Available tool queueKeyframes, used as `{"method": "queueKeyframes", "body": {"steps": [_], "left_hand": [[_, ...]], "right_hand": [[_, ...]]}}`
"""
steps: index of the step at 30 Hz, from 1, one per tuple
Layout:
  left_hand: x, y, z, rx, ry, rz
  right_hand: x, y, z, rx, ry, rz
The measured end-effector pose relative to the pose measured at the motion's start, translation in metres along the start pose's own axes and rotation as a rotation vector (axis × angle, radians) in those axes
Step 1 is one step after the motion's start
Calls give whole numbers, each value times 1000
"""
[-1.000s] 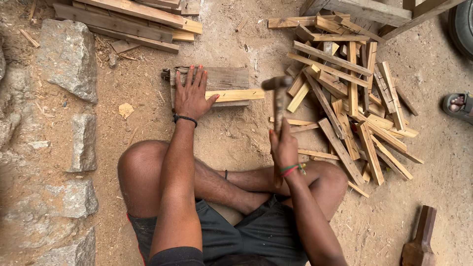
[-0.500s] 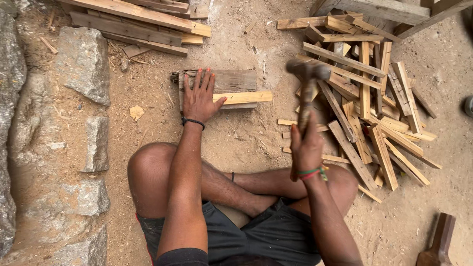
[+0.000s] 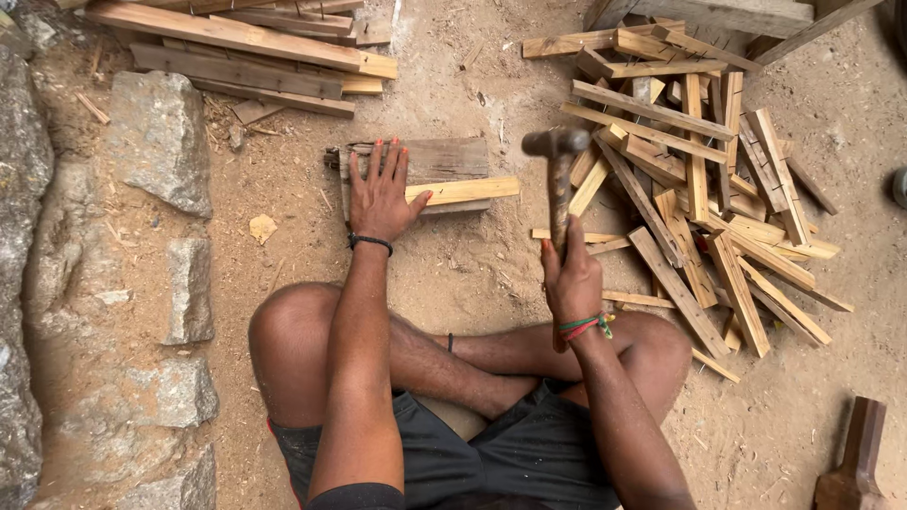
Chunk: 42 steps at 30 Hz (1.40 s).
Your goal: The person sits cross-legged on the ground and uses a hammer to split small wooden planks on a larger wooden block. They repeatedly pick up planks, position them, strike them with the hammer, and place the split pieces into a pile.
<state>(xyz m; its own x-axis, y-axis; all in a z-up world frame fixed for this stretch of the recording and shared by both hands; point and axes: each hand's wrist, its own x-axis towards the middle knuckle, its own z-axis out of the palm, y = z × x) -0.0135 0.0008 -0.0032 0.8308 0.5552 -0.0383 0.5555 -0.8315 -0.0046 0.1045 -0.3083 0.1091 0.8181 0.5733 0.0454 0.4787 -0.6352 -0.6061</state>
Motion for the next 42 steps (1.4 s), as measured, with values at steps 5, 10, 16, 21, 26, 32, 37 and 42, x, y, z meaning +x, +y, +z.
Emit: {"method": "queueKeyframes", "body": {"steps": [5,10,16,21,26,32,37,42], "left_hand": [[-1,4,1,-32,-16,-5],[4,-1,-1,-17,-24,-10],[2,3,8,-56,-13,-31],[15,24,12,-119,46,-22],[41,52,-3,-132,2,21],[57,84,0,-143,-47,91],[49,81,-1,-171,13,111],[47,85,10,-189,69,81]], "right_hand": [[-7,29,33,-230,-57,-78],[1,13,7,237,-297,308],[-48,57,57,1156,-444,780],[-56,84,86,1450,-522,935],[-74,74,72,1550,-576,987],[-109,72,53,1676,-621,1053],[-116,48,48,1331,-527,968],[-122,5,7,815,-379,632]]}}
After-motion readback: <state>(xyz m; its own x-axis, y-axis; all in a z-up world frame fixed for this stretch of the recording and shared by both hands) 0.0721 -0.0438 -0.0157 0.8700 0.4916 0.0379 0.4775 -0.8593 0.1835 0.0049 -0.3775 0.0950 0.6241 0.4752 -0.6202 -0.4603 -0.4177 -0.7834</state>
